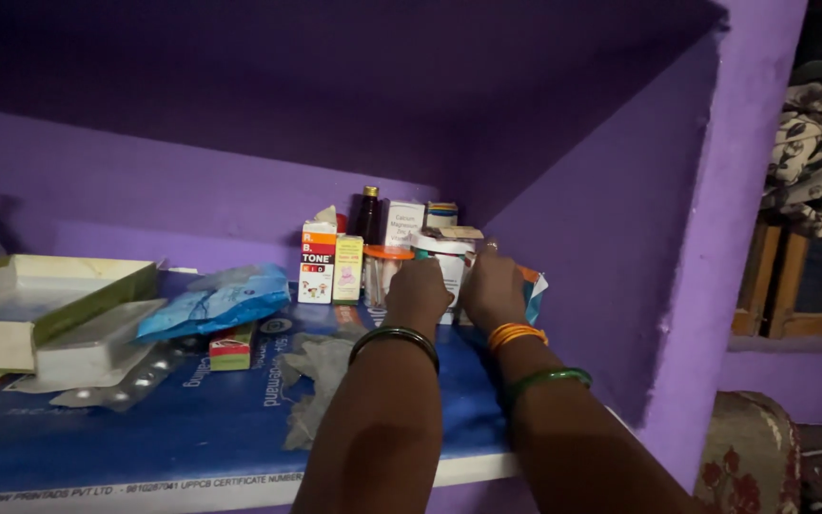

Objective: Organize and sort various medicine bottles and blister packs on a shelf.

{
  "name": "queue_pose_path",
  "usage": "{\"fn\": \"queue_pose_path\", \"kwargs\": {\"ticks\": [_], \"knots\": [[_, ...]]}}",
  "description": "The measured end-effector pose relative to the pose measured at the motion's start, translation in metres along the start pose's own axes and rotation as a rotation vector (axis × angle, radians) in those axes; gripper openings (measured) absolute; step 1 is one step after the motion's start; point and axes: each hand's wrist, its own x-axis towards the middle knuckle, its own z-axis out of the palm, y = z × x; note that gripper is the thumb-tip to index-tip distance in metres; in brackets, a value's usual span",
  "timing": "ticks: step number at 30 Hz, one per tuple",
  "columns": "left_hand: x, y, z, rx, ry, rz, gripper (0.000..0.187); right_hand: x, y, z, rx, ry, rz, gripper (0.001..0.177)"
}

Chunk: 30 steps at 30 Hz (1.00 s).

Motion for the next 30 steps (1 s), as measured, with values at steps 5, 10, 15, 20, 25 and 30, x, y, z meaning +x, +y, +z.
{"fn": "queue_pose_path", "kwargs": {"ticks": [5, 10, 15, 20, 25, 30], "knots": [[-0.008, 0.007, -0.009, -0.017, -0.031, -0.016, 0.037, -0.01, -0.01, -0.015, 0.028, 0.0, -0.036, 0.055], [-0.01, 0.007, -0.009, 0.053, -0.015, -0.005, 0.029, -0.02, -0.022, -0.034, 0.061, -0.03, -0.009, 0.078], [-0.013, 0.008, -0.01, 0.093, 0.063, 0.011, 0.021, -0.022, -0.03, -0.046, 0.093, -0.072, 0.058, 0.097], [-0.015, 0.005, -0.009, 0.049, 0.054, -0.009, 0.023, -0.025, -0.034, -0.05, 0.049, -0.102, 0.136, 0.08], [-0.007, 0.006, -0.009, -0.001, 0.019, -0.046, 0.023, -0.025, -0.036, -0.049, -0.021, -0.03, 0.096, 0.041], [-0.006, 0.008, -0.011, 0.024, -0.031, -0.09, 0.024, -0.018, -0.027, -0.038, -0.054, 0.027, 0.013, 0.027]]}}
